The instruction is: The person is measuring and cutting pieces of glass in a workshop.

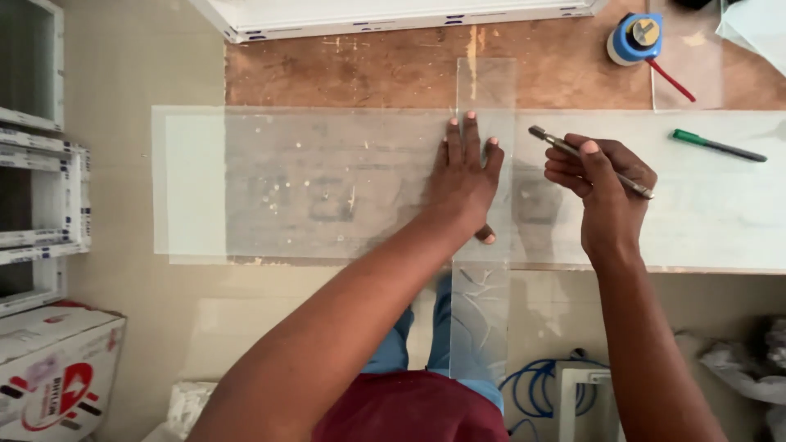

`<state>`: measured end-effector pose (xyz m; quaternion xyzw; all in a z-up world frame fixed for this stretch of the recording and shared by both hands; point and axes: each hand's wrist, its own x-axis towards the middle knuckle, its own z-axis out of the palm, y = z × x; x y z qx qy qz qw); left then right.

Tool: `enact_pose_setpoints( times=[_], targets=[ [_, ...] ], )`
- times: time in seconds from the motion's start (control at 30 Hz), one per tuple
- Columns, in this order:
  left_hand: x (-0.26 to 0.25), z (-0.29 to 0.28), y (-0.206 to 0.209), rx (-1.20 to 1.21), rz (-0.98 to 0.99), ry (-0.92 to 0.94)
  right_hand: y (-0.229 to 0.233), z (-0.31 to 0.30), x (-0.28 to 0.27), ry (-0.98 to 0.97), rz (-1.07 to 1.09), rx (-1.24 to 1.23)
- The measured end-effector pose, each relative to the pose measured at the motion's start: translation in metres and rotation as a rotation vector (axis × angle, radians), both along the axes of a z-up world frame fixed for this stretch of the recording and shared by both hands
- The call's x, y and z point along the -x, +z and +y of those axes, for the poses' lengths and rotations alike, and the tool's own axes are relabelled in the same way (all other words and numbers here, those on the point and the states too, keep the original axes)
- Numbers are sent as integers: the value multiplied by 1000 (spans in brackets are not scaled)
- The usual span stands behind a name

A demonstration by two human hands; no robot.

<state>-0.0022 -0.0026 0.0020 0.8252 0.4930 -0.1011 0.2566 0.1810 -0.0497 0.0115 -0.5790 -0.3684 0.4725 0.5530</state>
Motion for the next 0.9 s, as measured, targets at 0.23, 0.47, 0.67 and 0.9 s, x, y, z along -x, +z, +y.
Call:
enact_pose_setpoints(
  times=[0.23,0.47,0.67,0.9],
  targets=[
    [-1,-1,2,1,12,43,-15,9,9,54,-192,16],
    [0,-3,-4,-62,-9,36,-4,10,33,113,-508,88],
    [1,-5,-3,-70,-25,54,-6,20,42,104,-687,18],
    [1,-2,2,-27,-1,43,-6,46,40,122,-761,-46]
  ],
)
